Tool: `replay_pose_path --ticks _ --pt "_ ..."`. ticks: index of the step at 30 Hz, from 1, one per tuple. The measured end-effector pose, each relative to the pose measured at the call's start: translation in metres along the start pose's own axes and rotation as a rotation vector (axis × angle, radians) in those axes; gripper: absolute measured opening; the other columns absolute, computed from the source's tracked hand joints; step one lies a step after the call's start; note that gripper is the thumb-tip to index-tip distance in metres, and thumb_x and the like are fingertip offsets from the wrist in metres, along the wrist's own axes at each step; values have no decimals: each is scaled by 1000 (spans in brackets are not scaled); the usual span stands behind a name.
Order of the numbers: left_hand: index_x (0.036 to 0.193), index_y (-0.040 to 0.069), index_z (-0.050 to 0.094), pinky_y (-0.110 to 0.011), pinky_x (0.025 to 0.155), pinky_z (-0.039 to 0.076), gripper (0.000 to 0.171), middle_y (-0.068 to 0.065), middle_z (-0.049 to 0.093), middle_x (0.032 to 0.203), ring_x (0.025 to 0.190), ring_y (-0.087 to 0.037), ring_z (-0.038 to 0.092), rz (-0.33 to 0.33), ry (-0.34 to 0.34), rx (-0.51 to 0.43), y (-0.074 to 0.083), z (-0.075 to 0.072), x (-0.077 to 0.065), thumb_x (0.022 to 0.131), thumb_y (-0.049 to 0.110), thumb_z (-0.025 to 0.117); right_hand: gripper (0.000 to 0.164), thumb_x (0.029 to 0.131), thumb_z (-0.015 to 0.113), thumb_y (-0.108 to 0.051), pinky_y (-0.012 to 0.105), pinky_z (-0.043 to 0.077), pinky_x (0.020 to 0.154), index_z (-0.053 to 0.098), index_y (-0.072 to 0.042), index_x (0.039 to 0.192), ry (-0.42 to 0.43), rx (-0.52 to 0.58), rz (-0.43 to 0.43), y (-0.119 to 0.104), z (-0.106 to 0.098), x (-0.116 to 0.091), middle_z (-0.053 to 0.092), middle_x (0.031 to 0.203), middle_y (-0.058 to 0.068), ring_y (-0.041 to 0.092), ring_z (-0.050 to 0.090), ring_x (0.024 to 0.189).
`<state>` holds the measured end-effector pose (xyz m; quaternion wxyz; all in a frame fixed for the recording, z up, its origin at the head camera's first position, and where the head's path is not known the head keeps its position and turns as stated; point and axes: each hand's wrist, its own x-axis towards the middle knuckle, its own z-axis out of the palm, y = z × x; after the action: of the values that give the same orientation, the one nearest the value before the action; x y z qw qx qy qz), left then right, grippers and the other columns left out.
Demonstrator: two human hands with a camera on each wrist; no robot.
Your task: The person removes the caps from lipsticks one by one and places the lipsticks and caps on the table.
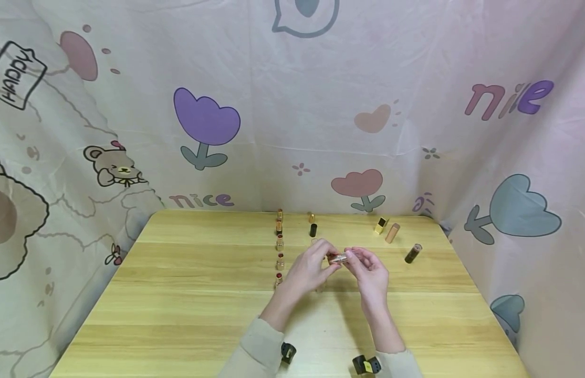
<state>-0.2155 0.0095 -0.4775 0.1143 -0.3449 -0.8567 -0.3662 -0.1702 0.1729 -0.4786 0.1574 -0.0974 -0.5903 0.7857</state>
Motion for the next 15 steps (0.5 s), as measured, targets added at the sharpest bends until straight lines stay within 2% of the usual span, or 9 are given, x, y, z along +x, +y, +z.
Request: replay_pose_path --ticks 8,15 --pt "112 9 67 -19 83 58 27 -2 66 108 93 -15 67 25 38 5 5 -8 -5 90 15 82 34 94 76 -5 34 61 93 61 11 121 0 14 11 -1 3 -3 77 103 6 17 75 95" --pt "112 10 68 -17 82 56 26 1 65 107 93 -15 67 5 40 34 8 -11 -7 90 16 82 34 95 75 -4 34 61 93 60 11 121 -1 38 18 -3 5 -5 77 101 6 17 75 96"
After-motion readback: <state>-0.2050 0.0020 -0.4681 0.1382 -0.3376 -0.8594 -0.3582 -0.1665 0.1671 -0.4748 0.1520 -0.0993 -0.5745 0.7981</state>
